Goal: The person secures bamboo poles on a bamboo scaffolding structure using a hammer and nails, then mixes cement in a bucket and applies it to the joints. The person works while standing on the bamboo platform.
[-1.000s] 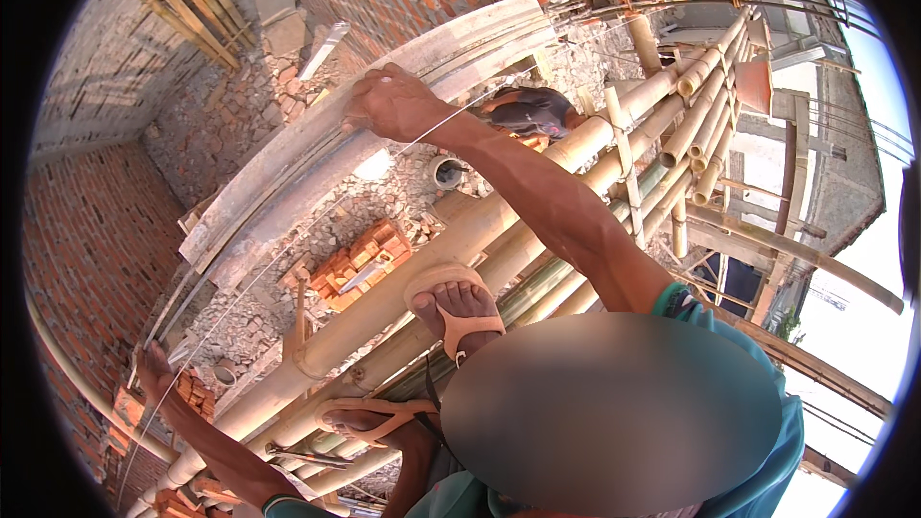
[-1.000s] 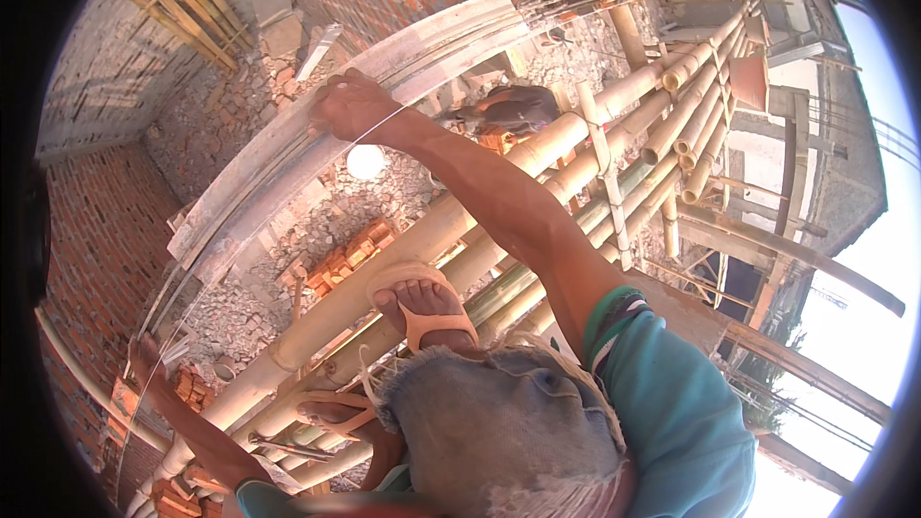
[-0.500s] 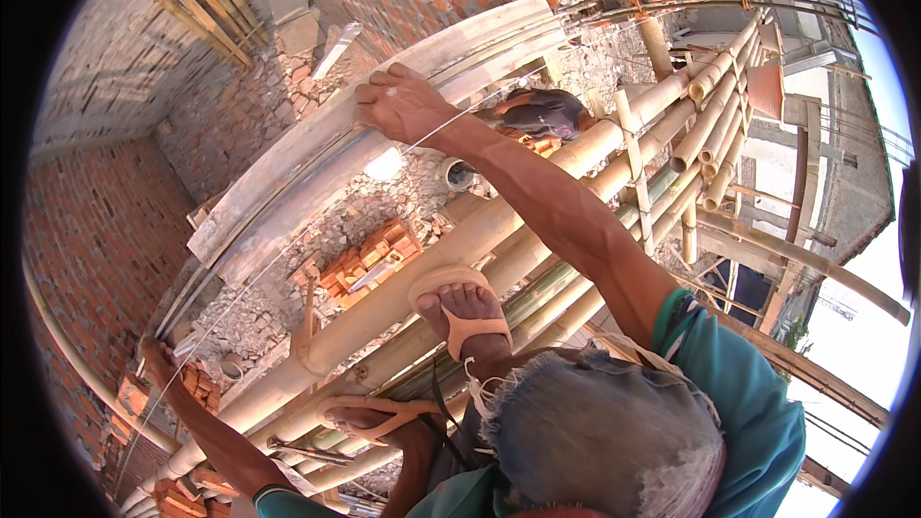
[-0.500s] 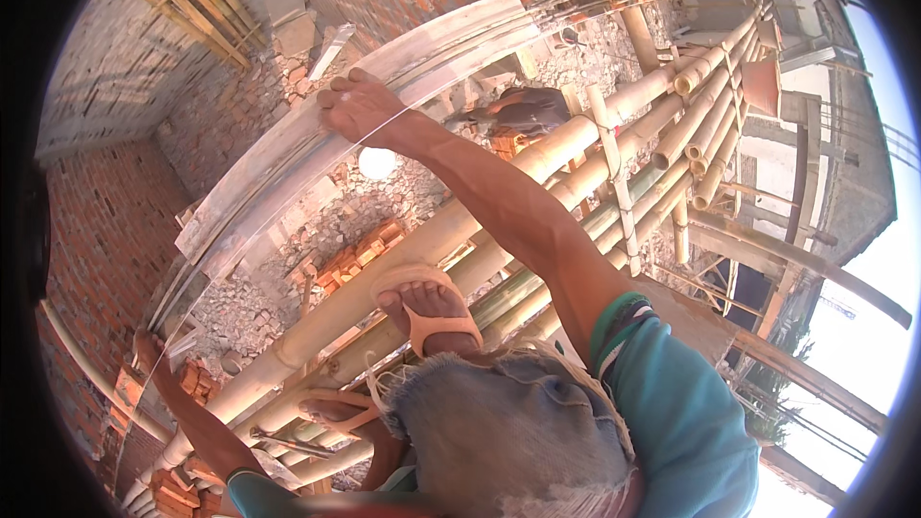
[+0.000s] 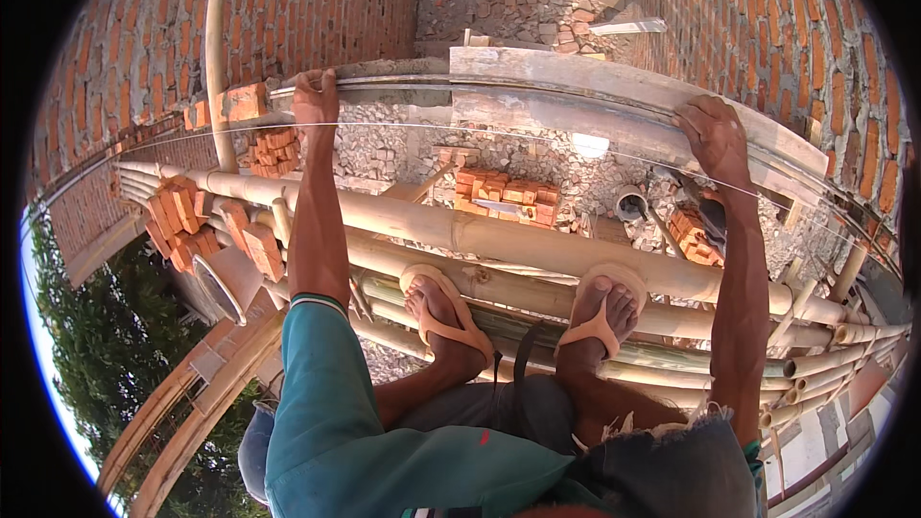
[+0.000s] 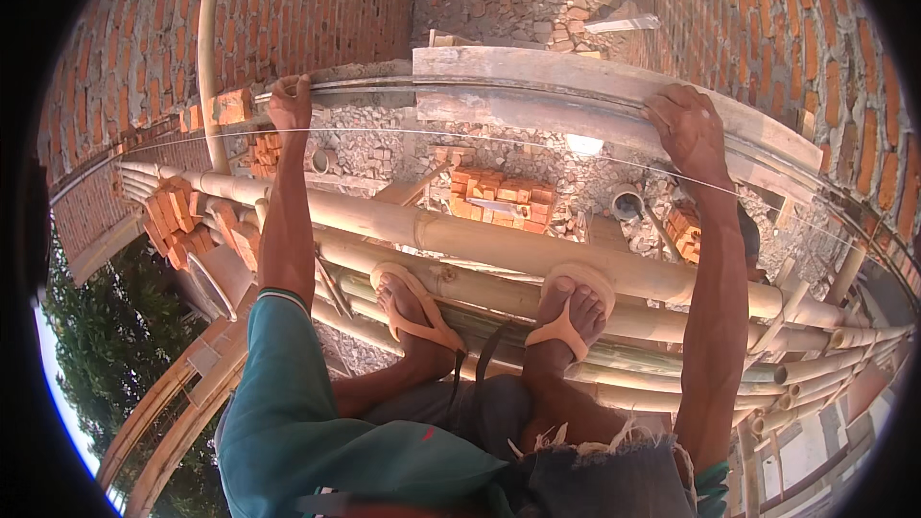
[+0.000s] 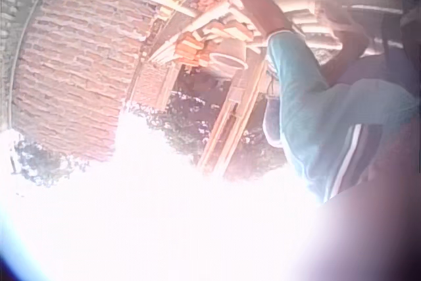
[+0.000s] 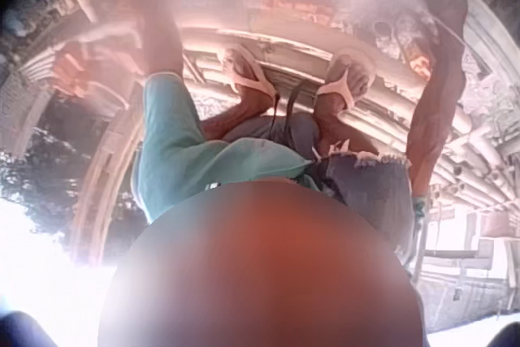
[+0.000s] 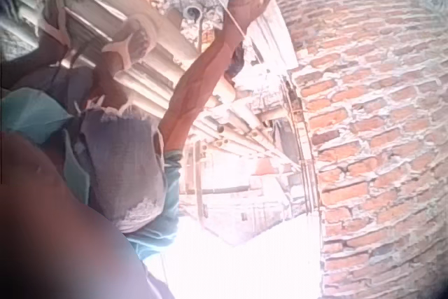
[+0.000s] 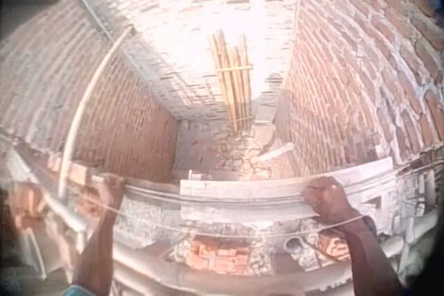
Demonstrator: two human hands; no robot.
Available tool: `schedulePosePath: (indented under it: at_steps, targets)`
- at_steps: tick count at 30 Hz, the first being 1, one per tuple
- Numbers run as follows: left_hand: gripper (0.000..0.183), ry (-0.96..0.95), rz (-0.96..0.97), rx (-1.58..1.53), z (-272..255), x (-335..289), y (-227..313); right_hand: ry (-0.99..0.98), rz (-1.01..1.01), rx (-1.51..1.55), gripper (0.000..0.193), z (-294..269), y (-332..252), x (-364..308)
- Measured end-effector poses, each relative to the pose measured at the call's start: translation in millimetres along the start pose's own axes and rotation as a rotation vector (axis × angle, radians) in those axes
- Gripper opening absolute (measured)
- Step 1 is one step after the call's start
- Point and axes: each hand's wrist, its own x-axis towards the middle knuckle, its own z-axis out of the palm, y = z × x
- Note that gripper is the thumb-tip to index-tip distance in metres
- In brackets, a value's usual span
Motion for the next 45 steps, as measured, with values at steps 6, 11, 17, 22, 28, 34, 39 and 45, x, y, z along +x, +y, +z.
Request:
schedulePosePath:
  at_steps: [6,11,17,22,28,34,39,45]
  targets:
    - [0.027,-0.049,0.416,-0.061,-8,-24,38,-0.082,-0.005,0.0,0.019,-6,2,7]
    - [0.027,-0.055,0.461,0.102,-14,-32,35,-0.081,-0.015,0.002,0.02,-6,1,7]
    - [0.025,-0.235,0.558,0.036,-21,-40,44,-0.077,-0.034,-0.004,0.016,1,-4,11]
    - [0.023,-0.208,0.641,0.115,-20,-37,46,-0.035,-0.096,-0.015,0.015,2,-8,15]
    - [0.02,-0.239,0.651,0.158,-20,-38,40,-0.089,-0.047,0.013,0.017,2,-9,17]
    - [0.019,-0.333,0.647,0.118,-21,-37,38,-0.092,-0.011,-0.011,0.019,-1,-14,18]
    - [0.033,-0.372,0.597,0.232,-22,-38,34,-0.129,0.018,0.006,0.02,-3,-18,20]
    - [0.032,-0.346,0.609,0.261,-20,-35,38,-0.128,0.004,0.003,0.019,-3,-17,19]
